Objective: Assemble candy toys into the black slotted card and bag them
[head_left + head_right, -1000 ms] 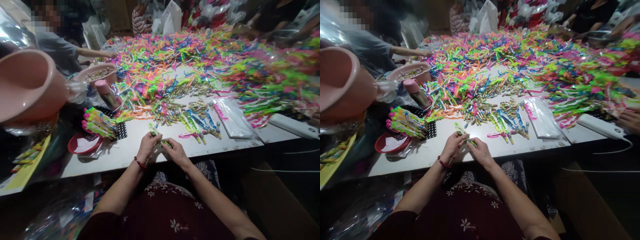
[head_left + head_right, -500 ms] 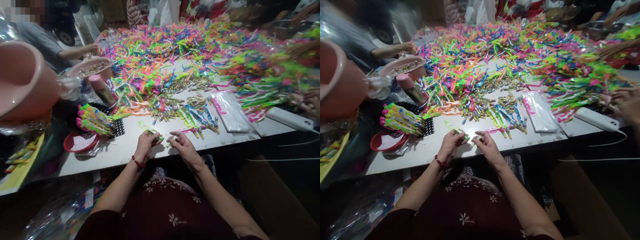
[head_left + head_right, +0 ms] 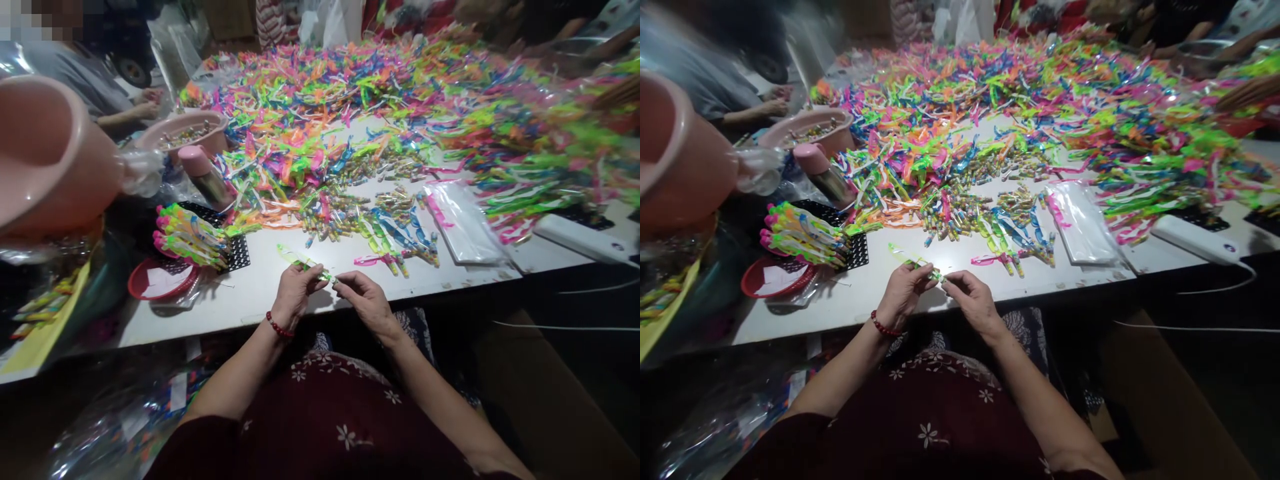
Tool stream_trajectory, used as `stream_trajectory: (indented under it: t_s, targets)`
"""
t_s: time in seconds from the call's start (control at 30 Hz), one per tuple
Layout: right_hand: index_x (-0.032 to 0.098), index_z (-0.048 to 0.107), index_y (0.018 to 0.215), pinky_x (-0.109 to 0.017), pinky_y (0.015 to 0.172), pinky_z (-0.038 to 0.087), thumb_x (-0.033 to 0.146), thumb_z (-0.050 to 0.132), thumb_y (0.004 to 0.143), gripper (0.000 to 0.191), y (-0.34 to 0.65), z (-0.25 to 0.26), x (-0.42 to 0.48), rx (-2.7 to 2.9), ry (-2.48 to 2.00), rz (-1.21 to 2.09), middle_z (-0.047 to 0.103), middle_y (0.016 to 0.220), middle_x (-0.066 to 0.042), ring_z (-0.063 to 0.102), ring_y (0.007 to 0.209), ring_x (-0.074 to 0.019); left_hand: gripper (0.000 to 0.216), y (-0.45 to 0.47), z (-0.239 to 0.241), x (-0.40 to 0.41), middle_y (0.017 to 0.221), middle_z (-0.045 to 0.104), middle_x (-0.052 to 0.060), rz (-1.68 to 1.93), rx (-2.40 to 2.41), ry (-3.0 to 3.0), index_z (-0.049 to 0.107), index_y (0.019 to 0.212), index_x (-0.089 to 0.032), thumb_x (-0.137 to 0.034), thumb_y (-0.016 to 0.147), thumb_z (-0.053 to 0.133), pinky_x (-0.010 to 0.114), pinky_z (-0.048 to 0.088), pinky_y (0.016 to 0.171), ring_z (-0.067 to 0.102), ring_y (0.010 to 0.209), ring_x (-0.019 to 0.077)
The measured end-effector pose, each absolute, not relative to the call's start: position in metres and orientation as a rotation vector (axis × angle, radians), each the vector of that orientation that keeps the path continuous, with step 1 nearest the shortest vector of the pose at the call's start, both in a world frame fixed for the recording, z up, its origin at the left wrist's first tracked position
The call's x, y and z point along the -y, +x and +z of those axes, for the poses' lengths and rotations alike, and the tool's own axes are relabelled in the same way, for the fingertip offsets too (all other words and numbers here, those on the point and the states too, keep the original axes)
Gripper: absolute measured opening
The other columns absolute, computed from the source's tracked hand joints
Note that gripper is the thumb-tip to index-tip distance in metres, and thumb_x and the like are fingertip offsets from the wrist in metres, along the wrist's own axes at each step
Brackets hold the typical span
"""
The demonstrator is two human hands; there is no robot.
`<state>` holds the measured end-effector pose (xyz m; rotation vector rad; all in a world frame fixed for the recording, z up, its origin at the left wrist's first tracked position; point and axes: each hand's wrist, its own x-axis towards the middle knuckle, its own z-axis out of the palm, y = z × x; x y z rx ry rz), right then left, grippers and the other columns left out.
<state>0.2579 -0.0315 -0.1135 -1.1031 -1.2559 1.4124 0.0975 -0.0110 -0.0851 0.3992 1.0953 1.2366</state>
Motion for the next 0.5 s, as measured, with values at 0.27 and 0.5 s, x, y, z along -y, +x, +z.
stream_trajectory:
  t_s: [0.27,0.5]
  targets:
    - [0.021,0.072,0.094,-0.030,0.072,0.051,0.050,0.075,0.081,0.032,0.2623,-0.1111,0.0301,1.228,-1.107,1.448,0.069,0.083,-0.002,0.060,0.072,-0.0159,0.042,0.1006,-0.0892,0.0117,0.075,0.068,0.001,1.245,-1.057,0.377,0.065,0.081,-0.011,-0.023,0.051,0.093,0.021,0.059,0.060,0.064,0.066,0.0104]
    - [0.020,0.073,0.092,-0.030,0.068,0.050,0.052,0.073,0.083,0.034,0.2653,-0.1119,0.0294,1.273,-1.139,1.457,0.069,0.079,-0.002,0.059,0.067,-0.0152,0.038,0.1026,-0.0906,0.0124,0.070,0.066,0.001,1.228,-1.085,0.401,0.065,0.076,-0.011,-0.024,0.050,0.092,0.021,0.058,0.057,0.063,0.062,0.0100]
